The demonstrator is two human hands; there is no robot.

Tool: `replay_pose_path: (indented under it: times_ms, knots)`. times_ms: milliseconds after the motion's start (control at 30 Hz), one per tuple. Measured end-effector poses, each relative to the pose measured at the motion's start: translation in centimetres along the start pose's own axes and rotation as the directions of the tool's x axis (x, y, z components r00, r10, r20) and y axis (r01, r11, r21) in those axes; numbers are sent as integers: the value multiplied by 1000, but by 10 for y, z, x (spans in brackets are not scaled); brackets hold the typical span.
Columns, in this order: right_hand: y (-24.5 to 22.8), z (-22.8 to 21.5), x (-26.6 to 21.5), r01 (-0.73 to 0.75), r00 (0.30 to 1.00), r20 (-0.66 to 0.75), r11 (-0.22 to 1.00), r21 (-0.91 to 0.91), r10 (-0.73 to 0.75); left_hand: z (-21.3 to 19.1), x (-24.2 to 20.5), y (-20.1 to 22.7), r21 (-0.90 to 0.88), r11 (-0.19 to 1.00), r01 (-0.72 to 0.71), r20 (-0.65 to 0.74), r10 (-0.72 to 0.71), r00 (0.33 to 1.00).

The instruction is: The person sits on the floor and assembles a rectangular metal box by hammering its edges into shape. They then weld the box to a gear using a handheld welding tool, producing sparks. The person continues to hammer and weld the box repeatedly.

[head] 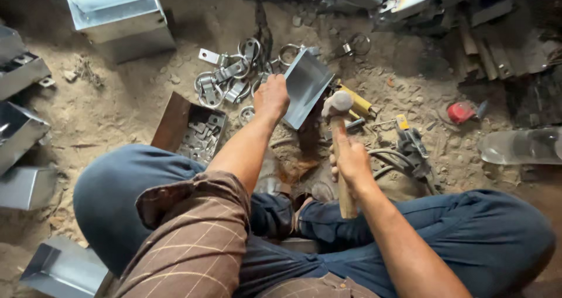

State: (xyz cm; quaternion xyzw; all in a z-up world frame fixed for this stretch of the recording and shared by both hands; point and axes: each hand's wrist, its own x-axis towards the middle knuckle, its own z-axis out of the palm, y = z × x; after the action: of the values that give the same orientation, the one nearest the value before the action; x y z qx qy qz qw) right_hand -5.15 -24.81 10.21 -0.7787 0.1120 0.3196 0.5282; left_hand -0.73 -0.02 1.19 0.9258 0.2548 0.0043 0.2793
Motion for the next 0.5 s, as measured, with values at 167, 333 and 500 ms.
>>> replay_pose_path:
  times_ms: [167, 333, 500]
  knots:
    - [11, 2, -7, -52, 999, 11, 998, -33, 52, 5, -7, -2, 10, 999, 36, 63, -36, 997]
    - [11, -1, -9, 60, 997, 51, 979, -195, -51, 9, -8, -1, 3, 1000, -3, 22, 3, 1000]
    - [21, -2, 4, 255, 966, 112, 934, -249, -234, 18, -2, 1, 35, 999, -37, -17, 38, 999]
